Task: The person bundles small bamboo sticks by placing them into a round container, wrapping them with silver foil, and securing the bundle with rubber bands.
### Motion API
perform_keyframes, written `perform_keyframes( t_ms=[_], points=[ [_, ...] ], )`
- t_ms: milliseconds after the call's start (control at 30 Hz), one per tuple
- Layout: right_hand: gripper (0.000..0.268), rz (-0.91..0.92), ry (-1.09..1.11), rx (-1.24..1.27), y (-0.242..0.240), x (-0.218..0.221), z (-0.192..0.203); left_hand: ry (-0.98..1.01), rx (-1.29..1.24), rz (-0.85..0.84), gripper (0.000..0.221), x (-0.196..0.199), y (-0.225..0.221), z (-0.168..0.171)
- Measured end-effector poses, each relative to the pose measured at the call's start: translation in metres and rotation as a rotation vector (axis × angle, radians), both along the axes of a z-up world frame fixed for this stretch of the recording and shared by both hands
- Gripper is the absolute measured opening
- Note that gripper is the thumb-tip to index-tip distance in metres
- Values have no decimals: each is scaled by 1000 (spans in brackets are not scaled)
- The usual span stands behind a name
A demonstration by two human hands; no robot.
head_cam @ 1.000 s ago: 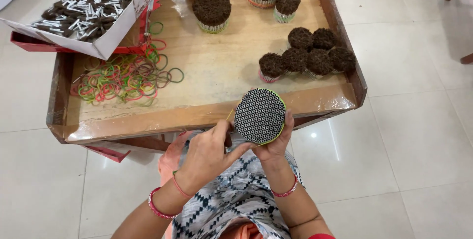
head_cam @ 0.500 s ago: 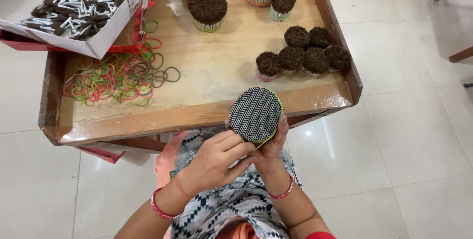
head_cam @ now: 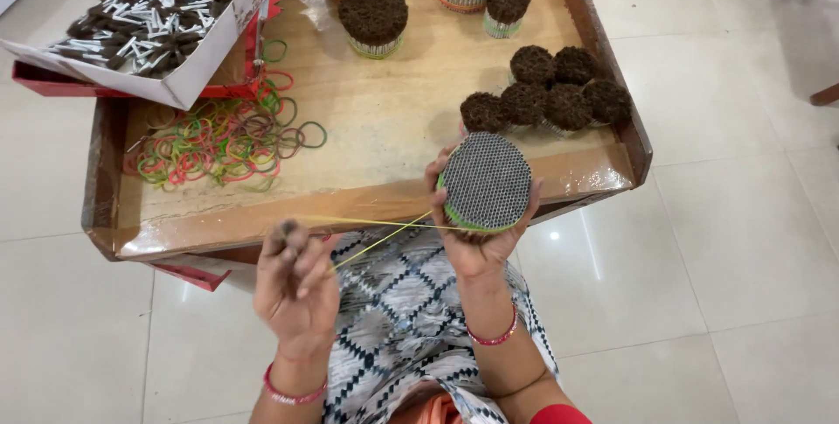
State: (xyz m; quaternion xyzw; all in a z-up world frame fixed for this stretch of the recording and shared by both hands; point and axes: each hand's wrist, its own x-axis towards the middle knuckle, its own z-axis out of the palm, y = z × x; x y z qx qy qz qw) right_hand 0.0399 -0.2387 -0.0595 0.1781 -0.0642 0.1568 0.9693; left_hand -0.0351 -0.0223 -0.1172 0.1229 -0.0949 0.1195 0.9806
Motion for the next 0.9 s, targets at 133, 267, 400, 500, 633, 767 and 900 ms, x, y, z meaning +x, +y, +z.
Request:
perform_keyframes(
  t_ms=[133,267,400,500,633,767,900],
  points=[
    [95,81,-102,-15,17,-22,-8,58,191,67,52,36,-29,27],
    [98,-90,-194,-248,17,-20,-21,-128,473,32,91,47,-47,55],
    [104,-462,-219,-657,23,-17,-6,-300,1014,91,117,41,-54,57],
    [112,-676,-337,-947,25,-14,-35,-305,1217,179,112,42,-52,66],
    [117,-790,-693,-1130,11,4,-7,-240,1316,140,113,36,-40,73],
    [116,-852,-1050,-1421,-15,16,-12,-169,1340,71,113,34,-39,77],
    [107,-853,-1163,-1564,-23,12,-1,-158,1261,43,109,36,-42,79]
  ],
)
